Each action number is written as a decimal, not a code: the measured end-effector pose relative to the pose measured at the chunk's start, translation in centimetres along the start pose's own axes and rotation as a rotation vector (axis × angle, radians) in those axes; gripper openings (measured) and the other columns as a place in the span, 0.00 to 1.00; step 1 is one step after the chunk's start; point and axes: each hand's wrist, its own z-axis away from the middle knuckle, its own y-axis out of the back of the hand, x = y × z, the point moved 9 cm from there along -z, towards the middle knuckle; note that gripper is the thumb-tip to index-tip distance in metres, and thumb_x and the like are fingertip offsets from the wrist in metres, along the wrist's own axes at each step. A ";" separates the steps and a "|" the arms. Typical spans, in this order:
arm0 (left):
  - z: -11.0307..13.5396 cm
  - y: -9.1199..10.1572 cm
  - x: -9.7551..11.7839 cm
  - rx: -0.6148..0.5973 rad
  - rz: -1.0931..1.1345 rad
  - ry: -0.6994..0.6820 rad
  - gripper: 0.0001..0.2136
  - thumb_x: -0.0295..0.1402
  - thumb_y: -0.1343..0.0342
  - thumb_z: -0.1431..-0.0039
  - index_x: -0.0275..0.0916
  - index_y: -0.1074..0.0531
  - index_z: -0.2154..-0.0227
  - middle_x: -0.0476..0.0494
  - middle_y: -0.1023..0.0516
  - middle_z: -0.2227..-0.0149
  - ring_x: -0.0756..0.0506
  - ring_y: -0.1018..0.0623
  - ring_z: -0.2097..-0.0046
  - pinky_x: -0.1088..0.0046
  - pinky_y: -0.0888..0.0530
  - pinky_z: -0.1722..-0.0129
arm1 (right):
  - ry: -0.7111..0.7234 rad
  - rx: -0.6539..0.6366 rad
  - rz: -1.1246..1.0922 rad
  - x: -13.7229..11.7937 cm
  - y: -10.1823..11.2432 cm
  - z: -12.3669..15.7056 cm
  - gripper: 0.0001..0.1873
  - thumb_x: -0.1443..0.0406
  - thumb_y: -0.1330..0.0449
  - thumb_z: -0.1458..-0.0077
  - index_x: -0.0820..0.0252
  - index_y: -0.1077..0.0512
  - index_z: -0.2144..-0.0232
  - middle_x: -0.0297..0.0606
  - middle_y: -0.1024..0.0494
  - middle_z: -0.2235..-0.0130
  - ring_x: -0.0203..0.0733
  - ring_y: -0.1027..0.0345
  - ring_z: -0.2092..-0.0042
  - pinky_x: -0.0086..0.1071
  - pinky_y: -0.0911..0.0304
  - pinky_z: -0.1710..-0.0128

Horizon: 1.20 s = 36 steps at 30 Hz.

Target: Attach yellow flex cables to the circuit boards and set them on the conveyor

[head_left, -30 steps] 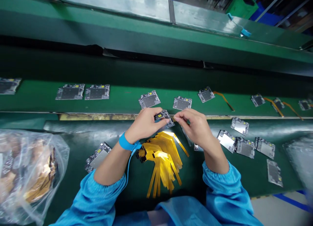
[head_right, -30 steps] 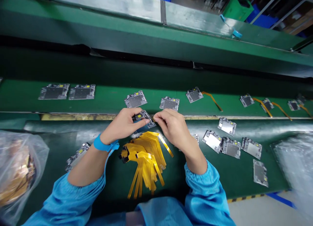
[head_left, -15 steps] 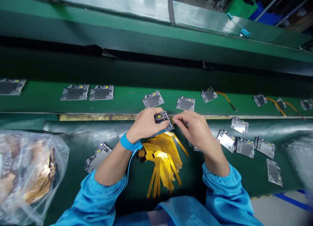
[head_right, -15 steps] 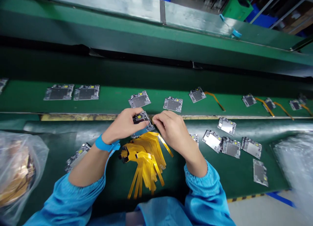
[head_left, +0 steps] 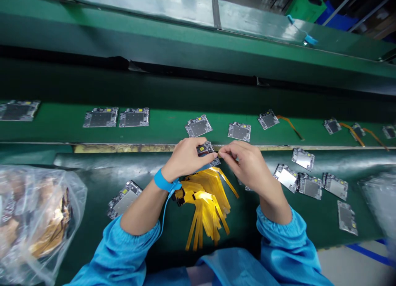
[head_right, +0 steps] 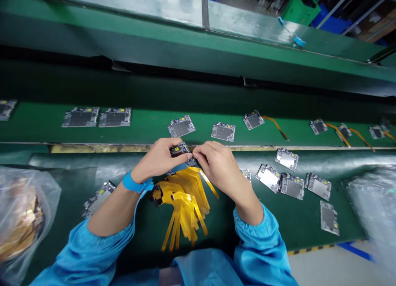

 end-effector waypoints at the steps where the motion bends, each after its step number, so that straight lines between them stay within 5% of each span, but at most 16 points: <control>1: 0.0 0.0 0.0 -0.007 0.012 -0.013 0.17 0.40 0.40 0.45 0.41 0.41 0.79 0.54 0.41 0.79 0.50 0.40 0.74 0.72 0.46 0.74 | -0.004 -0.002 -0.001 0.0 0.1 0.0 0.10 0.67 0.44 0.31 0.58 0.25 0.65 0.38 0.22 0.67 0.41 0.30 0.66 0.34 0.38 0.64; 10: -0.1 -0.3 0.0 -0.051 0.066 -0.049 0.18 0.42 0.41 0.43 0.40 0.41 0.79 0.54 0.42 0.78 0.50 0.40 0.73 0.72 0.46 0.73 | -0.003 -0.045 -0.037 0.3 -0.1 0.0 0.10 0.68 0.43 0.31 0.58 0.25 0.66 0.37 0.23 0.68 0.40 0.30 0.66 0.32 0.39 0.64; 22: -0.1 -1.0 -0.4 -0.118 0.128 -0.032 0.12 0.41 0.40 0.43 0.37 0.30 0.73 0.52 0.31 0.75 0.50 0.33 0.70 0.73 0.41 0.71 | -0.044 -0.050 -0.098 0.9 -0.3 -0.2 0.08 0.70 0.42 0.34 0.59 0.25 0.67 0.35 0.21 0.67 0.38 0.29 0.66 0.30 0.39 0.64; 36: 0.0 -0.2 -0.5 0.049 -0.018 0.066 0.22 0.42 0.37 0.51 0.41 0.47 0.81 0.55 0.45 0.80 0.51 0.42 0.74 0.71 0.48 0.74 | -0.099 0.005 -0.188 1.4 -0.3 0.0 0.07 0.66 0.42 0.34 0.58 0.24 0.64 0.35 0.21 0.67 0.38 0.28 0.66 0.31 0.37 0.65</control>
